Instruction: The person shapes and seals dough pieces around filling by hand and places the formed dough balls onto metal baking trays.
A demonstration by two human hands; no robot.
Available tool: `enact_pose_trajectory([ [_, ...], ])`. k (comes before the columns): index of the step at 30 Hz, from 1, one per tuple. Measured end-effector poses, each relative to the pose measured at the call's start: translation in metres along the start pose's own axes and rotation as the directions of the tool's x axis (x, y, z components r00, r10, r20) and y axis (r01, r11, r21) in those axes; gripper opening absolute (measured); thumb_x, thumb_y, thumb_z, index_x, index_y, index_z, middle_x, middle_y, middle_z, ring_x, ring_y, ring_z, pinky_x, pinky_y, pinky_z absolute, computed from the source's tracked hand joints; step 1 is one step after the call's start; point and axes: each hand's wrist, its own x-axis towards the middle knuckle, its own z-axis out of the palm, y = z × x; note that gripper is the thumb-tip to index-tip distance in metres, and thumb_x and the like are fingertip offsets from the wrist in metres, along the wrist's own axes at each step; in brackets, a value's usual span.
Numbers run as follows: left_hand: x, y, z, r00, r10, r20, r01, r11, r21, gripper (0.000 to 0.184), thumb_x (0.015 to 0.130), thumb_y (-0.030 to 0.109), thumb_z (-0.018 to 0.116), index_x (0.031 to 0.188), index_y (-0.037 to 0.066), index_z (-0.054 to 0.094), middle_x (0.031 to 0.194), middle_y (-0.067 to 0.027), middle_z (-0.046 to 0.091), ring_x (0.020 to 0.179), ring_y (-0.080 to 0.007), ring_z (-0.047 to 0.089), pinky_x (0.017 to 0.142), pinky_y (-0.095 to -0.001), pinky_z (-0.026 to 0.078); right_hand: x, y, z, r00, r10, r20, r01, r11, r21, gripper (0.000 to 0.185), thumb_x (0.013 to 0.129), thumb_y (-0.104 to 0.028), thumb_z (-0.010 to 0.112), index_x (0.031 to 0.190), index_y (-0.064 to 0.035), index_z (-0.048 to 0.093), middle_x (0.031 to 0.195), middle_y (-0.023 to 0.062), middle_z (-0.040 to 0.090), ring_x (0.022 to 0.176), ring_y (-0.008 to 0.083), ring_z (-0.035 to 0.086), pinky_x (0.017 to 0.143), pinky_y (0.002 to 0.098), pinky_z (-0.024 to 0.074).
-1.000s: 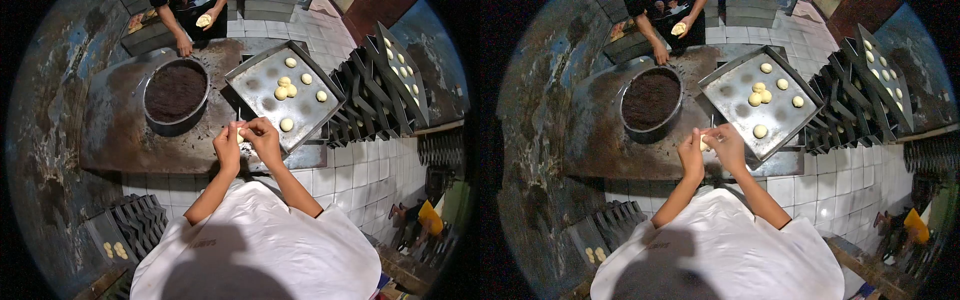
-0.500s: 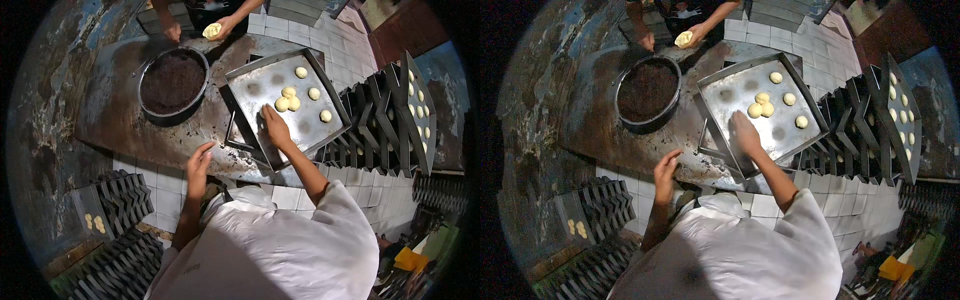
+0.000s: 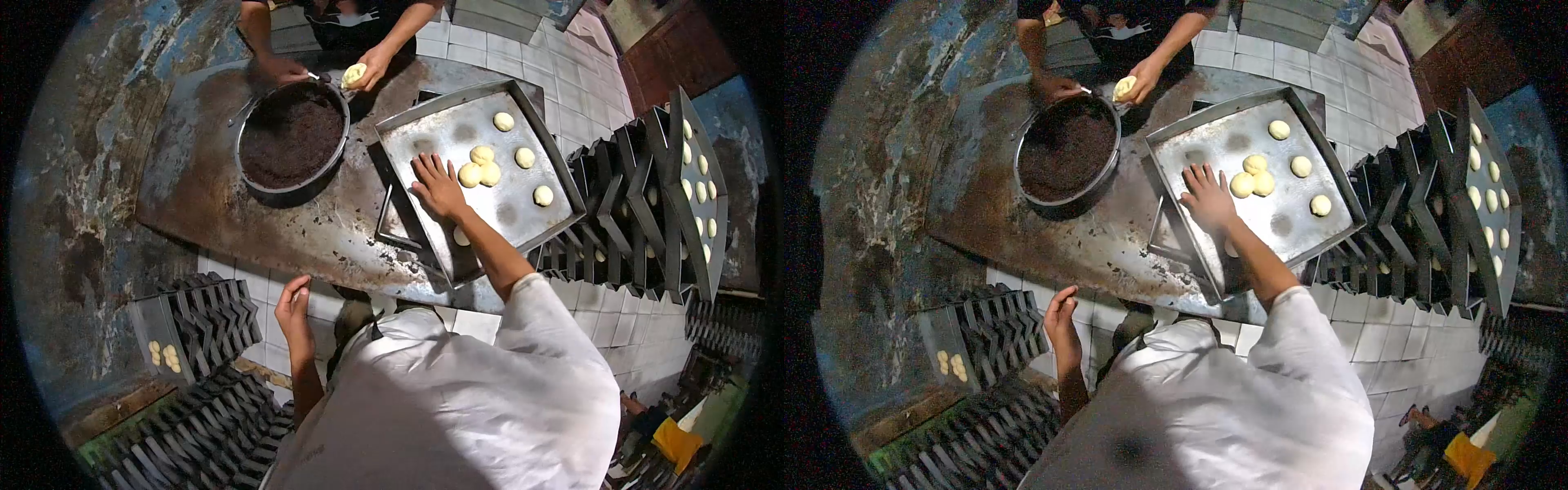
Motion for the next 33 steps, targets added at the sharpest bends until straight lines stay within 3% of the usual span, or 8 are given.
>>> enact_pose_trajectory([
  [6,0.020,0.001,0.005,0.998,0.059,-0.002,-0.059,0.997,-0.047,0.027,0.097,0.018,0.067,0.116,-0.002,0.069,0.116,-0.0080,0.069,0.106,-0.0155,0.062,0.095,-0.0304,0.047,-0.028,0.028,-0.044,0.901,0.253,-0.352,-0.308,0.945,-0.110,0.040,0.082,-0.020,0.074,0.118,-0.0101,0.060,0.120,0.0103,0.061,0.115,0.0282,0.055,0.096,0.0519,0.0373],
  [12,0.043,0.005,0.066,0.953,0.084,0.292,-0.105,0.993,0.060,0.020,0.096,0.009,0.063,0.111,-0.002,0.070,0.112,-0.0062,0.069,0.107,-0.0142,0.062,0.096,-0.0283,0.045,-0.040,0.059,-0.028,0.917,0.156,-0.366,-0.265,0.926,-0.269,0.019,0.082,-0.020,0.066,0.099,-0.0118,0.067,0.102,0.0065,0.068,0.109,0.0255,0.059,0.098,0.0534,0.0374],
  [17,0.058,0.041,0.144,0.822,0.240,0.516,-0.278,0.961,-0.003,0.021,0.096,0.010,0.066,0.113,-0.001,0.069,0.118,-0.0075,0.066,0.107,-0.0147,0.061,0.093,-0.0283,0.047,-0.073,-0.021,-0.137,0.865,0.231,-0.445,-0.138,0.963,0.232,0.026,0.084,-0.016,0.069,0.109,-0.0082,0.066,0.103,0.0102,0.068,0.104,0.0297,0.060,0.098,0.0479,0.0366],
  [22,0.052,0.068,0.199,0.663,0.405,0.630,-0.488,0.872,-0.047,0.029,0.092,0.013,0.075,0.117,-0.001,0.069,0.115,-0.0059,0.062,0.105,-0.0130,0.061,0.085,-0.0265,0.050,-0.093,-0.080,-0.151,0.893,0.392,-0.221,0.102,0.302,0.948,0.018,0.099,-0.014,0.062,0.111,-0.0008,0.064,0.096,0.0060,0.068,0.085,0.0143,0.063,0.079,0.0296,0.0505],
  [23,0.046,0.069,0.200,0.715,0.282,0.640,-0.355,0.935,-0.016,0.028,0.092,0.015,0.077,0.114,-0.001,0.070,0.113,-0.0058,0.064,0.100,-0.0117,0.062,0.084,-0.0259,0.051,-0.094,-0.095,-0.149,0.894,0.430,-0.129,0.070,0.151,0.986,0.016,0.102,-0.012,0.057,0.111,-0.0004,0.063,0.094,0.0019,0.065,0.088,0.0074,0.059,0.078,0.0258,0.0489],
  [28,0.038,0.036,0.178,0.835,-0.041,0.549,0.016,0.999,0.050,0.024,0.095,0.015,0.073,0.112,-0.001,0.069,0.112,-0.0077,0.067,0.101,-0.0122,0.064,0.087,-0.0278,0.052,-0.086,-0.150,-0.100,0.682,0.638,-0.357,-0.090,0.558,0.825,0.026,0.105,-0.021,0.051,0.106,0.0013,0.063,0.091,0.0213,0.067,0.082,0.0300,0.066,0.077,0.0419,0.0508],
  [30,0.051,0.001,0.154,0.744,-0.145,0.652,0.487,0.785,-0.381,0.027,0.099,0.017,0.067,0.120,-0.002,0.064,0.119,-0.0099,0.067,0.107,-0.0154,0.064,0.094,-0.0311,0.051,-0.090,-0.163,-0.065,0.738,0.657,-0.152,-0.121,0.351,0.929,0.030,0.106,-0.027,0.052,0.107,0.0004,0.065,0.093,0.0167,0.069,0.083,0.0224,0.066,0.076,0.0383,0.0513],
  [33,0.062,-0.013,0.109,0.671,-0.217,0.709,0.639,0.653,-0.405,0.041,0.104,0.027,0.056,0.131,-0.003,0.055,0.129,-0.0150,0.063,0.118,-0.0249,0.061,0.106,-0.0394,0.046,-0.102,-0.166,0.001,0.849,0.392,0.356,-0.193,-0.397,0.897,0.045,0.108,-0.043,0.050,0.109,-0.0017,0.068,0.098,0.0055,0.069,0.083,0.0122,0.062,0.078,0.0303,0.0508],
])
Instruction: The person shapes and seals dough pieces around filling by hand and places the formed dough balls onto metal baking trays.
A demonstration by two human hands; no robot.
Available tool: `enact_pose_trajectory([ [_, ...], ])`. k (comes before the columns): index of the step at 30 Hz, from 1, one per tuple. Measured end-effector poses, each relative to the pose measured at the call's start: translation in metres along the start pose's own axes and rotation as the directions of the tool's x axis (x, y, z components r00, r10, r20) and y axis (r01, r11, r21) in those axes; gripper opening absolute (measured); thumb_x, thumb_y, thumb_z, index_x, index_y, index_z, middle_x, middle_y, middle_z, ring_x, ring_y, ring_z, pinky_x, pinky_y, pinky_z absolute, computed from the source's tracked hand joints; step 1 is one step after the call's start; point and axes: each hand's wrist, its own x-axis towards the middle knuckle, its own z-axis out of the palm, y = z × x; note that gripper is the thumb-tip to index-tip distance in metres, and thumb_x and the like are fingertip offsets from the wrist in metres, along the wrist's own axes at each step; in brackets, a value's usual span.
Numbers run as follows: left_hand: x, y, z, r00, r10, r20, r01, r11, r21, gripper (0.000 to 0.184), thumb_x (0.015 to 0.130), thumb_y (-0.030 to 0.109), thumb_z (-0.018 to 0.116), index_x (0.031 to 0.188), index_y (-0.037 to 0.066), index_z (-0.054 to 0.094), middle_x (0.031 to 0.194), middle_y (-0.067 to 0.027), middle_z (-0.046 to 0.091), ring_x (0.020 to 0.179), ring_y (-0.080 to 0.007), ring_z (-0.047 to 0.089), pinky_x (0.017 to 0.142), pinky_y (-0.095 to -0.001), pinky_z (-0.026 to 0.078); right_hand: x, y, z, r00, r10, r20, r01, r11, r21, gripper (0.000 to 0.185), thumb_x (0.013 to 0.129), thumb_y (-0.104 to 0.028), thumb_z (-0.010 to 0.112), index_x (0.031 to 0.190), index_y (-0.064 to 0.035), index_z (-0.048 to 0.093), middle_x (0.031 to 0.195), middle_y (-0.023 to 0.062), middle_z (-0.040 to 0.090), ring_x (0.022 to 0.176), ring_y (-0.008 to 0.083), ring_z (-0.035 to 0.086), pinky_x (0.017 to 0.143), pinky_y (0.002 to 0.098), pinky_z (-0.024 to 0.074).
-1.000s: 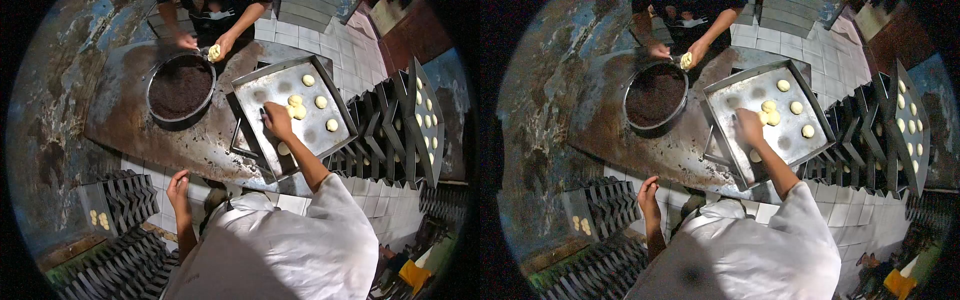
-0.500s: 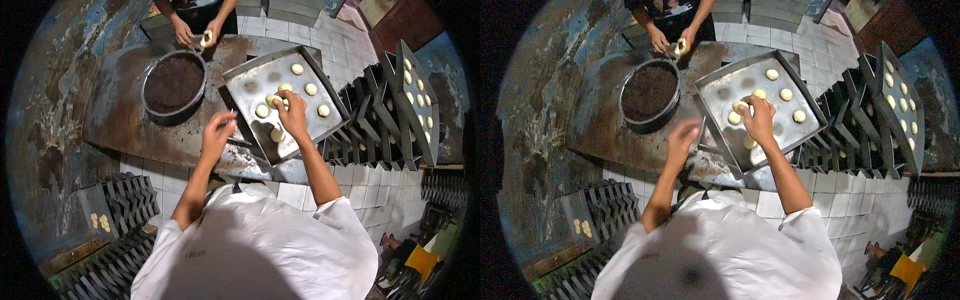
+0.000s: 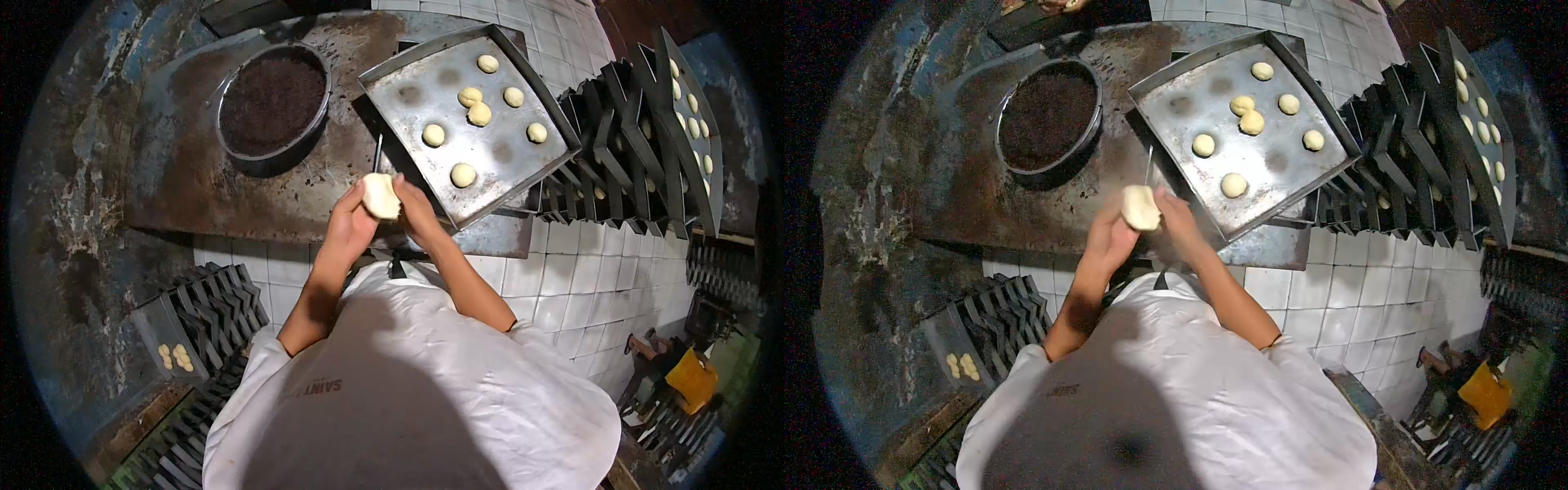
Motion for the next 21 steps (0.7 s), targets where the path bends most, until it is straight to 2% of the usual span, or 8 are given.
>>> enact_pose_trajectory([
  [1,-0.009,0.008,-0.007,0.997,-0.065,-0.033,0.061,0.992,-0.110,0.045,0.104,0.030,0.053,0.133,-0.004,0.054,0.132,-0.0157,0.062,0.122,-0.0274,0.059,0.111,-0.0406,0.043,-0.015,-0.007,-0.006,0.993,0.117,0.001,-0.111,0.946,-0.304,0.039,0.107,-0.037,0.050,0.107,-0.0029,0.069,0.099,0.0108,0.070,0.082,0.0185,0.068,0.079,0.0325,0.0529],
  [3,-0.020,0.028,-0.020,0.996,-0.007,-0.088,-0.012,0.976,-0.217,0.046,0.103,0.031,0.051,0.134,-0.003,0.053,0.134,-0.0175,0.061,0.126,-0.0303,0.058,0.114,-0.0436,0.041,-0.013,0.042,-0.037,0.898,-0.429,0.097,0.138,0.066,-0.988,0.027,0.104,-0.026,0.051,0.115,-0.0050,0.064,0.103,0.0178,0.070,0.080,0.0291,0.072,0.076,0.0392,0.0560],
  [5,-0.031,0.049,-0.046,0.989,-0.001,-0.146,-0.031,0.975,-0.219,0.046,0.102,0.030,0.053,0.134,-0.003,0.053,0.135,-0.0168,0.060,0.127,-0.0299,0.057,0.113,-0.0442,0.042,-0.020,0.050,-0.048,0.970,-0.218,-0.111,-0.158,-0.209,-0.965,0.036,0.096,-0.019,0.059,0.128,-0.0053,0.054,0.108,0.0219,0.068,0.095,0.0435,0.070,0.076,0.0524,0.0558],
  [11,-0.037,0.092,-0.130,0.883,-0.002,-0.469,-0.056,0.992,-0.110,0.023,0.096,0.029,0.066,0.108,0.009,0.064,0.102,-0.0050,0.070,0.097,-0.0220,0.068,0.089,-0.0411,0.055,-0.014,0.065,-0.064,0.961,-0.207,-0.182,-0.242,-0.314,-0.918,0.025,0.095,-0.012,0.052,0.119,-0.0056,0.054,0.111,0.0159,0.063,0.097,0.0364,0.068,0.077,0.0523,0.0547],
  [14,-0.041,0.123,-0.157,0.868,0.000,-0.497,-0.093,0.982,-0.162,0.021,0.097,0.033,0.066,0.104,0.014,0.062,0.099,-0.0027,0.068,0.096,-0.0202,0.068,0.089,-0.0402,0.055,-0.021,0.051,-0.010,0.967,-0.242,0.081,-0.070,-0.558,-0.827,0.037,0.080,-0.013,0.067,0.114,-0.0052,0.056,0.115,0.0116,0.052,0.113,0.0300,0.051,0.088,0.0447,0.0429],
  [15,-0.043,0.134,-0.165,0.866,0.002,-0.501,-0.106,0.978,-0.179,0.021,0.097,0.033,0.066,0.104,0.014,0.062,0.099,-0.0027,0.068,0.096,-0.0202,0.068,0.089,-0.0402,0.055,-0.016,0.042,0.015,0.894,-0.339,0.294,0.085,-0.515,-0.853,0.030,0.083,-0.012,0.066,0.109,-0.0026,0.053,0.113,0.0183,0.059,0.104,0.0365,0.058,0.082,0.0495,0.0445],
  [19,-0.048,0.178,-0.193,0.868,0.019,-0.496,-0.144,0.966,-0.214,0.036,0.099,0.049,0.061,0.107,0.013,0.061,0.101,-0.0033,0.068,0.098,-0.0205,0.067,0.090,-0.0399,0.054,0.054,-0.004,0.135,0.888,-0.279,0.365,0.302,-0.244,-0.922,0.021,0.090,-0.015,0.066,0.105,-0.0050,0.055,0.085,0.0169,0.063,0.083,0.0406,0.064,0.065,0.0485,0.0506],
  [21,-0.049,0.195,-0.201,0.875,0.027,-0.483,-0.168,0.953,-0.253,0.043,0.099,0.055,0.058,0.109,0.013,0.061,0.103,-0.0041,0.067,0.099,-0.0210,0.067,0.091,-0.0396,0.054,0.100,-0.018,0.193,0.812,-0.288,0.507,0.370,-0.419,-0.829,0.013,0.094,-0.017,0.061,0.101,-0.0070,0.058,0.091,0.0140,0.066,0.087,0.0364,0.066,0.064,0.0463,0.0531],
])
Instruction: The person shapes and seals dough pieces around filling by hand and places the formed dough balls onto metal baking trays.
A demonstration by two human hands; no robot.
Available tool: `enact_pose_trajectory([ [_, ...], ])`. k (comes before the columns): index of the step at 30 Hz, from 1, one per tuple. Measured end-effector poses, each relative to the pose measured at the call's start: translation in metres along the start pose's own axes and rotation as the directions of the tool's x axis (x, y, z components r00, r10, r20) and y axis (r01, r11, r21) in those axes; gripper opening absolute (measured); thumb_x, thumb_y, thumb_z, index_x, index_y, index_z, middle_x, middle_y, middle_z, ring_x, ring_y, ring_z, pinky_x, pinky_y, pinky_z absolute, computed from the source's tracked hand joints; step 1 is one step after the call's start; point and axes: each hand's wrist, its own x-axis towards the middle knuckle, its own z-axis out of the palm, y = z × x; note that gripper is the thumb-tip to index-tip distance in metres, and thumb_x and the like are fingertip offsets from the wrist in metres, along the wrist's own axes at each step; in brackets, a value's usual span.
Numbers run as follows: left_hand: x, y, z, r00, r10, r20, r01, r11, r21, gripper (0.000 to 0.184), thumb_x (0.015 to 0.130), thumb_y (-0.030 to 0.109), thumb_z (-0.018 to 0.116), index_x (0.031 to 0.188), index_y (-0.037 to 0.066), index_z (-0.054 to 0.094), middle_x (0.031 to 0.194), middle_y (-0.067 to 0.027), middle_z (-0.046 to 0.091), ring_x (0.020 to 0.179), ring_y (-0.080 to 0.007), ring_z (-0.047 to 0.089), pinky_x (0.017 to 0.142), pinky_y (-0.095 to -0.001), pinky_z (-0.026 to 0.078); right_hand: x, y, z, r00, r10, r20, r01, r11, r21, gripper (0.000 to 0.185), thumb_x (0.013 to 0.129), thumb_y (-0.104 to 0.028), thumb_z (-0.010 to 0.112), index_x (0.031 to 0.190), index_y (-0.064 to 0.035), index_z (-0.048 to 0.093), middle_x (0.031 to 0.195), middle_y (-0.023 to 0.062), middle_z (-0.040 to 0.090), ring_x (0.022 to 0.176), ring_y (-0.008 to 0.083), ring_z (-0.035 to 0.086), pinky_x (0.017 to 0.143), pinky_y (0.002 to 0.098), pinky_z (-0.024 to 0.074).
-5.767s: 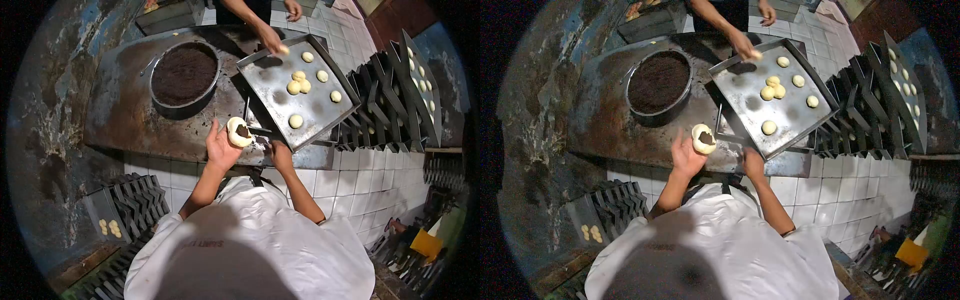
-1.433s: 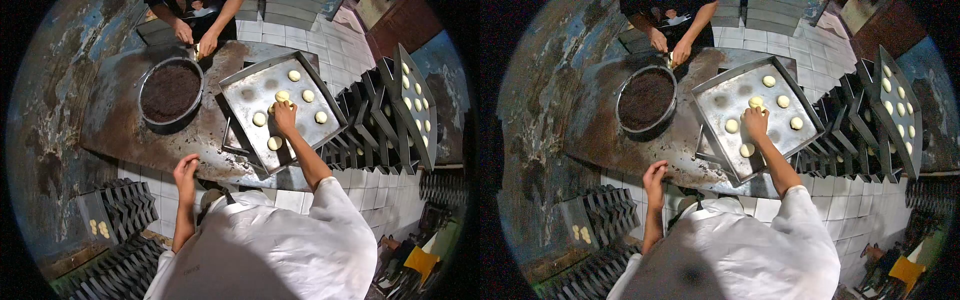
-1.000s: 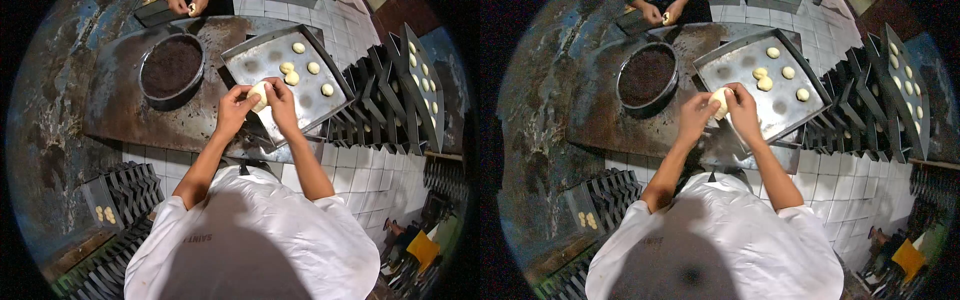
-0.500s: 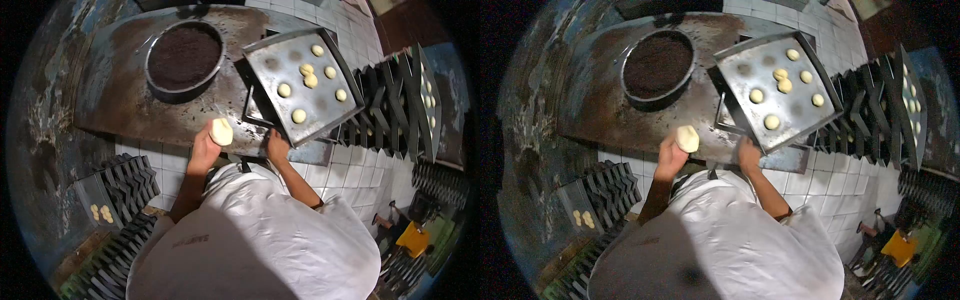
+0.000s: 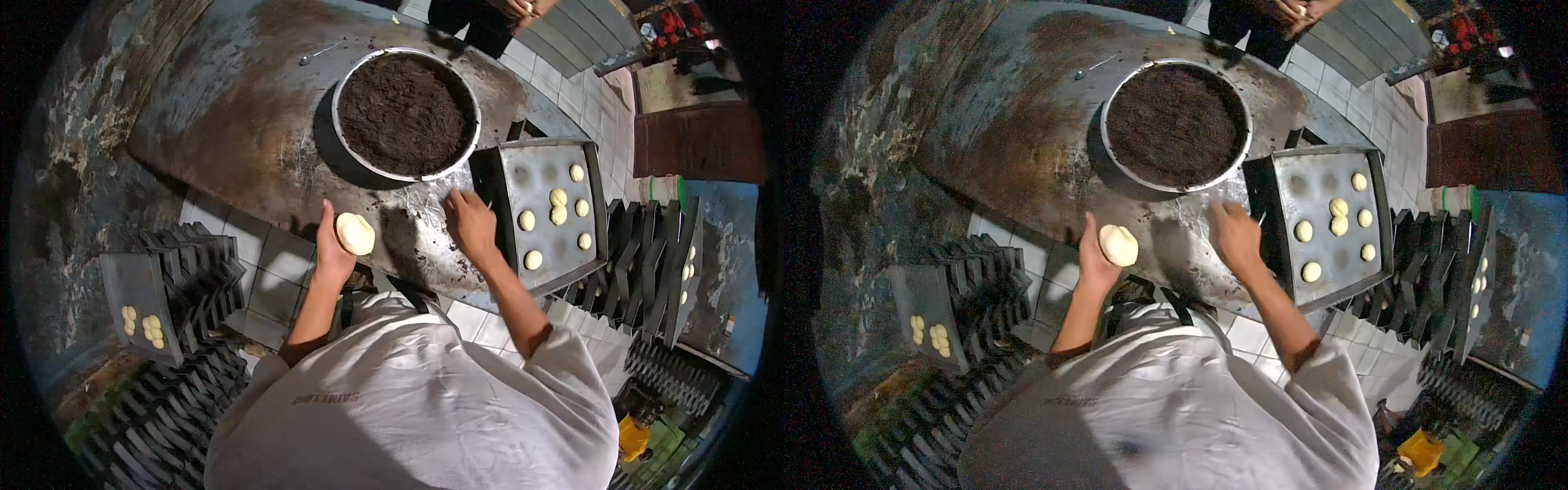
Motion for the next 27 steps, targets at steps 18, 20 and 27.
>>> enact_pose_trajectory([
  [18,-0.001,-0.005,0.039,0.973,0.053,0.224,-0.009,0.982,-0.191,0.030,0.101,0.032,0.058,0.120,0.009,0.060,0.116,-0.0065,0.067,0.111,-0.0238,0.065,0.101,-0.0425,0.051,0.050,0.004,-0.033,0.768,-0.248,0.590,-0.495,0.355,0.793,0.016,0.092,-0.016,0.075,0.083,-0.0081,0.064,0.072,-0.0045,0.059,0.066,0.0047,0.051,0.061,0.0235,0.0398],
  [20,-0.019,-0.025,0.074,0.941,-0.028,0.338,0.102,0.974,-0.203,0.026,0.103,0.029,0.055,0.117,0.008,0.061,0.115,-0.0069,0.067,0.110,-0.0233,0.065,0.101,-0.0423,0.051,0.011,-0.005,-0.031,0.844,-0.115,0.524,-0.482,0.267,0.835,0.014,0.089,-0.009,0.077,0.085,-0.0070,0.063,0.078,-0.0045,0.061,0.073,0.0044,0.053,0.068,0.0234,0.0430],
  [27,-0.039,-0.119,0.104,0.905,-0.164,0.392,0.211,0.974,-0.080,0.027,0.106,0.032,0.050,0.113,0.009,0.063,0.111,-0.0065,0.068,0.107,-0.0232,0.065,0.098,-0.0431,0.050,-0.161,0.063,0.032,0.839,0.287,0.462,-0.501,0.079,0.862,0.010,0.086,-0.004,0.078,0.088,-0.0037,0.068,0.088,-0.0002,0.064,0.083,0.0117,0.060,0.076,0.0284,0.0505],
])
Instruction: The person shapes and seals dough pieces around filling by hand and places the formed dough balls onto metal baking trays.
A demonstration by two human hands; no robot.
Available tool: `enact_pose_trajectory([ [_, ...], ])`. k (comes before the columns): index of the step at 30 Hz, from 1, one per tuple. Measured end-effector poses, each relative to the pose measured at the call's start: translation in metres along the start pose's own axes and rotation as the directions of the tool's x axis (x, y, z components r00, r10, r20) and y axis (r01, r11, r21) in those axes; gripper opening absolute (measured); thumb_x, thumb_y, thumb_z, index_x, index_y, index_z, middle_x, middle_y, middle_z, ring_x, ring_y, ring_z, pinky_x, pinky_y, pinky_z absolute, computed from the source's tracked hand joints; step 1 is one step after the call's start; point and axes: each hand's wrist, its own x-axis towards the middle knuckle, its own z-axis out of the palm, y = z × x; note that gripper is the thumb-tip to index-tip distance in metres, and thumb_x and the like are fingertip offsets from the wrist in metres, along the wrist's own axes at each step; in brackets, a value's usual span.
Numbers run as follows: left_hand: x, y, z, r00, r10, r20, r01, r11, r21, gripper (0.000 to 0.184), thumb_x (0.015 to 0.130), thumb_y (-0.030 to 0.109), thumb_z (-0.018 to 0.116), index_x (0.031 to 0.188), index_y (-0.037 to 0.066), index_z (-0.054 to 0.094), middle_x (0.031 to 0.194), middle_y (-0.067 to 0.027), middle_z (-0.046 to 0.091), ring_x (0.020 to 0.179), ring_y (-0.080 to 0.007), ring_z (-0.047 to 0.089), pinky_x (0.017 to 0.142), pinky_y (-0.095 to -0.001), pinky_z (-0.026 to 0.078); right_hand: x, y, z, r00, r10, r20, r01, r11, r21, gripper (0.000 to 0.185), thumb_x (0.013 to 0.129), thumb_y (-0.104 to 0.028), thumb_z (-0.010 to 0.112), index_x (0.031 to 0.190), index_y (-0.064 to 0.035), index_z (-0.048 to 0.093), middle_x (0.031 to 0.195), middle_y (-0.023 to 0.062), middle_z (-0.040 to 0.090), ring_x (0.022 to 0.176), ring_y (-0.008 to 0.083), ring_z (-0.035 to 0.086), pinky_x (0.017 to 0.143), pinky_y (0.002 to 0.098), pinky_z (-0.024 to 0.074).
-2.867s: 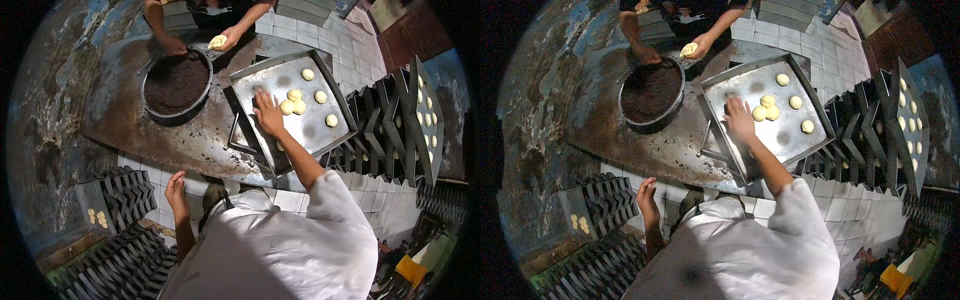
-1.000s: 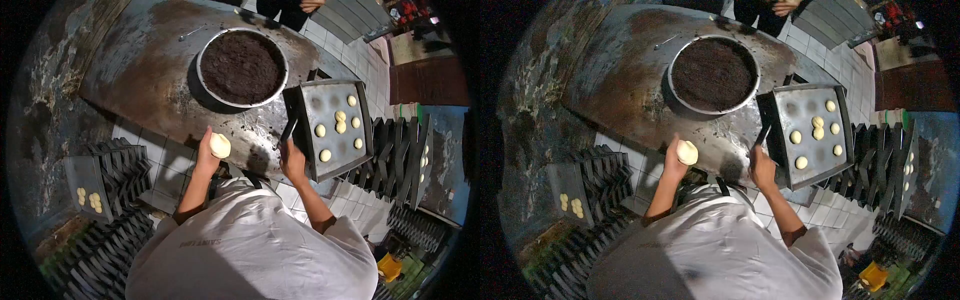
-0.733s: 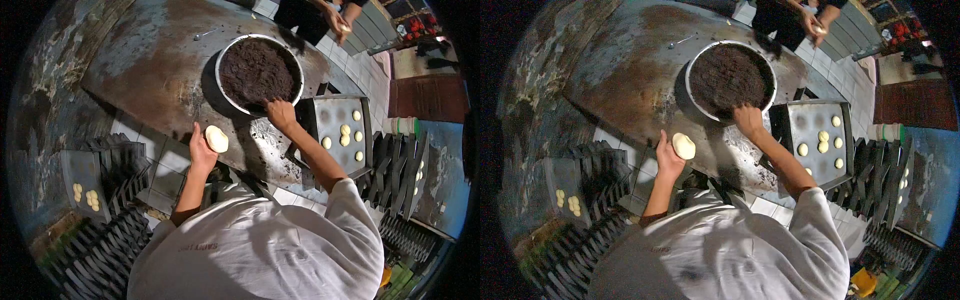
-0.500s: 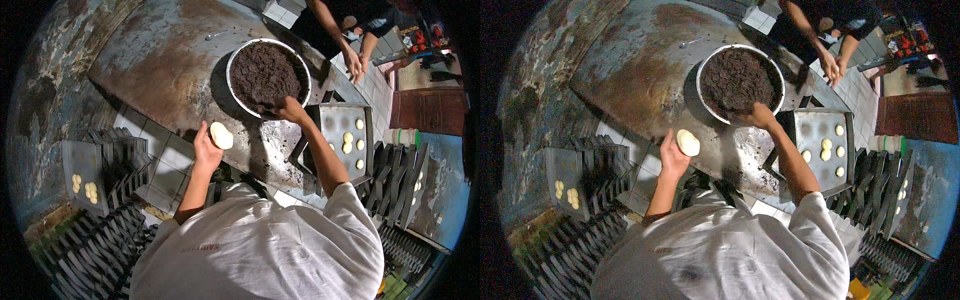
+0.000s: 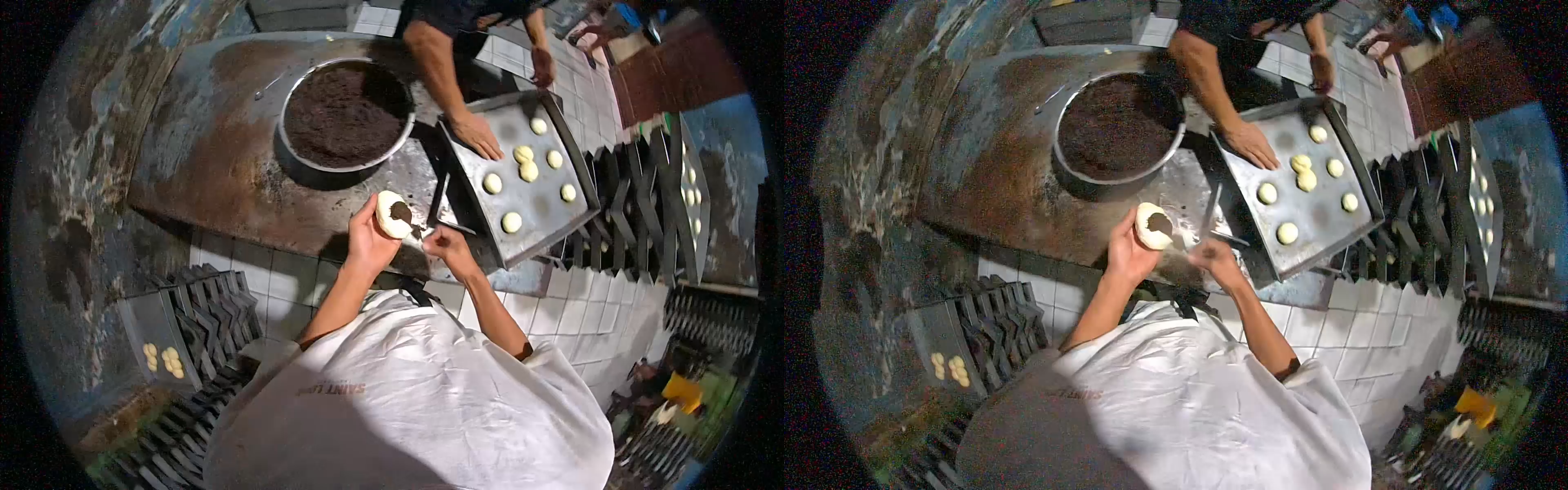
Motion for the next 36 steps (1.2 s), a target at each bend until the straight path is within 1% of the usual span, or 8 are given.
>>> enact_pose_trajectory([
  [5,0.000,-0.058,-0.007,0.989,-0.101,0.108,0.100,0.995,0.019,0.035,0.105,0.035,0.051,0.122,0.007,0.062,0.123,-0.0123,0.067,0.117,-0.0289,0.063,0.105,-0.0472,0.048,-0.079,-0.013,-0.042,0.998,-0.059,-0.003,0.056,0.932,0.358,0.015,0.095,-0.018,0.071,0.091,-0.0057,0.065,0.081,-0.0013,0.060,0.073,0.0088,0.053,0.071,0.0256,0.0442],
  [13,-0.017,-0.119,-0.004,0.992,-0.100,0.071,0.096,0.994,0.061,0.040,0.105,0.037,0.050,0.125,0.003,0.060,0.124,-0.0144,0.066,0.118,-0.0321,0.061,0.109,-0.0509,0.044,-0.073,0.091,-0.088,0.973,-0.128,-0.191,0.160,0.973,0.166,0.016,0.095,-0.019,0.068,0.090,-0.0040,0.065,0.079,0.0022,0.064,0.073,0.0134,0.058,0.068,0.0313,0.0465],
  [16,-0.029,-0.126,0.006,0.996,-0.070,0.053,0.065,0.993,0.099,0.052,0.104,0.046,0.050,0.129,0.002,0.057,0.129,-0.0163,0.063,0.122,-0.0332,0.058,0.111,-0.0521,0.041,-0.074,0.116,-0.104,0.925,-0.250,-0.287,0.045,0.820,-0.570,0.014,0.094,-0.009,0.063,0.105,-0.0022,0.065,0.095,0.0166,0.069,0.084,0.0323,0.067,0.072,0.0392,0.0516],
  [20,-0.039,-0.134,0.014,0.995,-0.078,0.057,0.071,0.990,0.121,0.067,0.100,0.057,0.050,0.134,-0.001,0.052,0.134,-0.0168,0.060,0.126,-0.0328,0.055,0.114,-0.0496,0.038,-0.063,0.101,-0.093,0.738,-0.644,-0.201,0.197,0.491,-0.849,0.025,0.090,-0.006,0.061,0.114,0.0005,0.066,0.117,0.0207,0.066,0.098,0.0402,0.065,0.087,0.0461,0.0526],
  [24,-0.040,-0.144,0.013,0.993,-0.087,0.076,0.073,0.981,0.181,0.070,0.100,0.059,0.048,0.134,-0.002,0.052,0.136,-0.0166,0.059,0.128,-0.0315,0.054,0.114,-0.0467,0.037,-0.058,0.017,-0.048,0.946,-0.254,-0.202,0.252,0.967,-0.034,0.040,0.104,-0.028,0.057,0.130,0.0007,0.061,0.122,0.0128,0.067,0.112,0.0254,0.063,0.092,0.0368,0.0508],
  [29,-0.027,-0.131,-0.003,0.997,0.062,0.056,-0.082,0.852,0.517,0.047,0.101,0.031,0.059,0.133,-0.003,0.053,0.131,-0.0151,0.060,0.123,-0.0261,0.057,0.110,-0.0415,0.043,-0.083,-0.060,-0.062,0.952,0.041,0.304,-0.246,0.693,0.678,0.049,0.099,-0.030,0.063,0.139,-0.0022,0.055,0.132,0.0068,0.062,0.120,0.0214,0.059,0.107,0.0396,0.0437],
  [32,-0.043,-0.112,0.018,0.998,0.040,0.039,-0.056,0.680,0.731,0.044,0.091,0.005,0.063,0.134,-0.003,0.053,0.122,-0.0137,0.064,0.115,-0.0210,0.062,0.101,-0.0350,0.049,-0.096,-0.075,-0.063,0.902,-0.395,0.174,0.432,0.826,-0.363,0.074,0.079,-0.008,0.079,0.145,-0.0025,0.046,0.137,0.0169,0.058,0.129,0.0317,0.056,0.105,0.0383,0.0463],
  [36,-0.058,-0.101,0.037,0.996,0.067,0.053,-0.077,0.431,0.899,0.054,0.078,-0.009,0.069,0.131,-0.001,0.059,0.118,-0.0115,0.067,0.109,-0.0165,0.064,0.094,-0.0312,0.052,-0.093,-0.081,-0.049,0.781,-0.599,0.178,0.558,0.542,-0.628,0.075,0.076,-0.002,0.081,0.145,-0.0052,0.050,0.133,0.0212,0.062,0.115,0.0321,0.067,0.095,0.0356,0.0523],
])
